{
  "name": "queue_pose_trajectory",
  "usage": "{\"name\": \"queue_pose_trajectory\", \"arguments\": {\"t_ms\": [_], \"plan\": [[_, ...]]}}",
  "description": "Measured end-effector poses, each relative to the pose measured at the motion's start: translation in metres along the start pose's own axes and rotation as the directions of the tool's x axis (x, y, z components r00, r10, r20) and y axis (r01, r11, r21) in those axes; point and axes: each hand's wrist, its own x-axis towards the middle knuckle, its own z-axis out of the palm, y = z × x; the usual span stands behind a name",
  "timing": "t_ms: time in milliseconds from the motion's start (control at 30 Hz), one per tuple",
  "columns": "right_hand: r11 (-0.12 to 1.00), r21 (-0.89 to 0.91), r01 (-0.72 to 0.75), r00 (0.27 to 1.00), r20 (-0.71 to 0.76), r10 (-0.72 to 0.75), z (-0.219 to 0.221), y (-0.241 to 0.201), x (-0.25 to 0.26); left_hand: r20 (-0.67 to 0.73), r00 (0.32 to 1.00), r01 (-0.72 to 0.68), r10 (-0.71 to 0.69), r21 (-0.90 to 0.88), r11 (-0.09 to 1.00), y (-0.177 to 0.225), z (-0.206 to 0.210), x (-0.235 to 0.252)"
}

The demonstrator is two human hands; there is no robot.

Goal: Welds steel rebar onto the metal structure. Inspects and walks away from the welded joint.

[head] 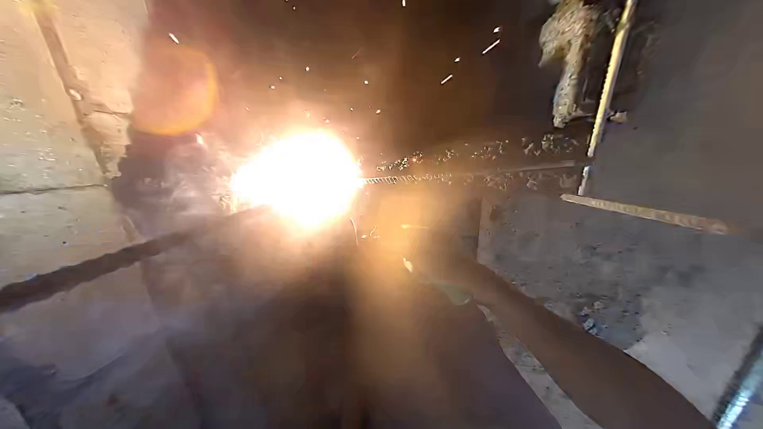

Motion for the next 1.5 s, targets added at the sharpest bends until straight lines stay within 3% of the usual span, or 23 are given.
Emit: {"name": "queue_pose_trajectory", "arguments": {"t_ms": [33, 100, 167, 267, 333, 567, 600, 700, 767, 933, 1033, 1200, 1333, 1433, 1500], "plan": [[1.0, 0.024, -0.007, 1.0, 0.011, 0.007, 0.0, 0.0, 0.0, 0.077, 0.993, 0.087, -0.087, 0.009, 0.996, 0.012, -0.009, -0.002], [0.998, 0.054, -0.022, 0.999, 0.027, 0.021, 0.0, -0.002, 0.0, 0.05, 0.991, 0.123, -0.125, 0.041, 0.992, 0.019, -0.012, -0.007], [0.997, 0.074, -0.002, 1.0, 0.027, 0.0, 0.001, -0.001, 0.0, 0.181, 0.963, 0.192, -0.198, 0.051, 0.98, 0.042, -0.032, -0.016], [0.999, 0.046, 0.008, 0.999, 0.036, -0.009, 0.001, 0.002, 0.002, -0.036, 0.998, 0.046, -0.043, 0.061, 0.997, 0.003, 0.001, -0.001], [1.0, 0.014, 0.002, 1.0, 0.022, -0.002, 0.001, 0.003, 0.003, 0.034, 0.994, 0.099, -0.101, 0.055, 0.994, 0.016, -0.011, -0.003], [0.997, 0.077, -0.008, 1.0, 0.02, 0.006, 0.002, -0.005, -0.004, 0.038, 0.997, 0.071, -0.074, 0.068, 0.995, 0.03, -0.016, -0.012], [0.997, 0.07, -0.02, 0.999, 0.029, 0.018, 0.002, -0.006, -0.003, 0.12, 0.986, 0.107, -0.115, 0.069, 0.992, 0.038, -0.023, -0.012], [0.996, 0.086, -0.025, 1.0, 0.009, 0.025, 0.003, -0.006, -0.002, -0.003, 1.0, -0.021, 0.021, -0.023, 1.0, 0.018, -0.008, -0.004], [0.996, 0.093, -0.015, 1.0, -0.008, 0.015, 0.003, -0.005, -0.002, -0.002, 0.999, -0.052, 0.052, -0.023, 0.998, 0.014, -0.007, -0.001], [0.997, 0.073, -0.025, 0.999, 0.035, 0.022, 0.003, -0.001, 0.003, -0.01, 0.998, 0.063, -0.062, 0.038, 0.997, 0.003, -0.002, 0.002], [0.998, 0.068, -0.006, 1.0, 0.01, 0.005, 0.004, 0.003, 0.006, -0.005, 0.999, 0.032, -0.032, 0.023, 0.999, -0.006, 0.006, 0.006], [0.998, 0.029, -0.065, 0.996, 0.063, 0.063, 0.003, 0.004, 0.01, 0.015, 0.993, 0.12, -0.121, 0.028, 0.992, -0.002, 0.007, 0.009], [0.999, 0.023, -0.025, 0.999, 0.033, 0.024, 0.001, 0.002, 0.006, -0.036, 0.999, 0.023, -0.02, 0.091, 0.996, -0.006, 0.008, 0.01], [0.99, -0.058, -0.132, 0.988, 0.074, 0.136, -0.004, 0.001, 0.004, -0.03, 0.999, -0.042, 0.043, 0.047, 0.998, 0.0, 0.002, 0.005], [0.988, -0.017, -0.155, 0.986, 0.066, 0.156, -0.004, 0.01, 0.006, -0.037, 0.996, -0.079, 0.079, 0.009, 0.997, 0.0, 0.002, 0.003]]}}
